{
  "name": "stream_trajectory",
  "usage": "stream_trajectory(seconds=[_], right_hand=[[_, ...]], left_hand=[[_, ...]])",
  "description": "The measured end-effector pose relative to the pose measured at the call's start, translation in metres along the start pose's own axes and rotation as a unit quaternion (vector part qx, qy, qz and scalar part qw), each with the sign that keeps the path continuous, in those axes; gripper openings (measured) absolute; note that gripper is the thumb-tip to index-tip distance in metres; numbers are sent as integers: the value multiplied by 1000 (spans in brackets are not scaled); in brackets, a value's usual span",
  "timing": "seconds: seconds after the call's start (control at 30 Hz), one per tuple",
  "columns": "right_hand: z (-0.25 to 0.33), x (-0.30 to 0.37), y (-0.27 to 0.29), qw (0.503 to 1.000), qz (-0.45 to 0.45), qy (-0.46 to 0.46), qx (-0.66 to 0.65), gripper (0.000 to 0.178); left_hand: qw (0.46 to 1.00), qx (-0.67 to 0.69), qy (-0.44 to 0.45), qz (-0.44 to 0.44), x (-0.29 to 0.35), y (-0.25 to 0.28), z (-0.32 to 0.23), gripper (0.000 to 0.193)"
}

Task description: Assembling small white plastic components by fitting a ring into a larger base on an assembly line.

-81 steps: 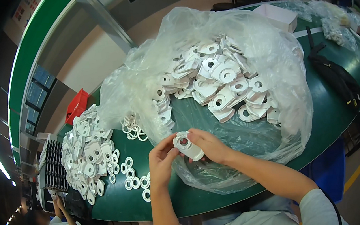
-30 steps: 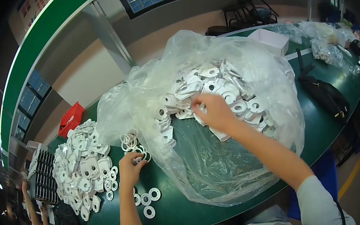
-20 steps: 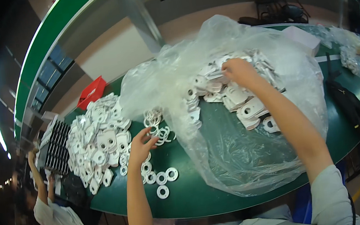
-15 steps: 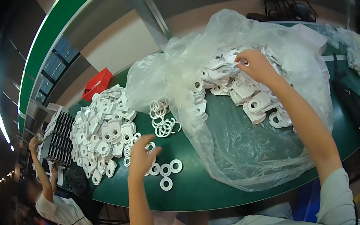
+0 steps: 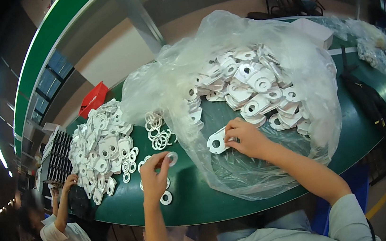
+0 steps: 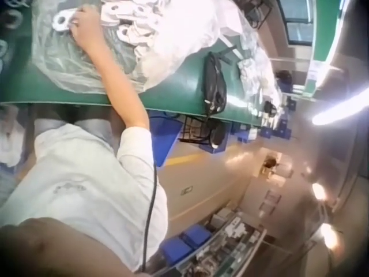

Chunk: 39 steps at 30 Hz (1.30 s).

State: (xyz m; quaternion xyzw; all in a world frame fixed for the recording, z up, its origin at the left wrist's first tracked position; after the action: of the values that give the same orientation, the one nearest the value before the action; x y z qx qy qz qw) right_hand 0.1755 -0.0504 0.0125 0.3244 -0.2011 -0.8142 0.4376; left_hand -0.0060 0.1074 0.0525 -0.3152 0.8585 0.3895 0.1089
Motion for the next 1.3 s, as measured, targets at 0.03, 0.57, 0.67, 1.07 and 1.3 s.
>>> stream_trajectory(seconds=[0.03, 0.57, 0.67, 1.07, 1.3], right_hand=[[-1, 2, 0, 1000, -2, -4, 0, 24], [-62, 8, -2, 818, -11, -266, -510, 22], [-50, 20, -26, 710, 87, -363, -597, 27], [-20, 42, -62, 701, 246, -401, -536, 36], [-16, 18, -21, 890, 83, -199, -402, 25]], left_hand=[[996, 77, 17, -33, -7, -5, -3, 15], [934, 334, 107, -71, -34, -85, 9, 17], [936, 350, 5, -29, -37, -93, -23, 19], [945, 315, 65, -53, -27, -111, -26, 28], [937, 331, 92, -66, -21, -117, -7, 28]])
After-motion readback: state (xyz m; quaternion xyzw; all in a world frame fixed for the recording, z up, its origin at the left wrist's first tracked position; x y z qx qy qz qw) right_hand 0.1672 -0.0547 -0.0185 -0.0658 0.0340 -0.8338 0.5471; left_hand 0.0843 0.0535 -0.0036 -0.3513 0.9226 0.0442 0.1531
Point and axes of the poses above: each hand's wrist, its own x-axis away from the middle knuckle, its own y-axis out of the back of the hand, z = x × y, the point moved 10 cm from there along -x, towards the middle knuckle, and after that the axes turned 9 degrees about -y, right-handed, at the moved point
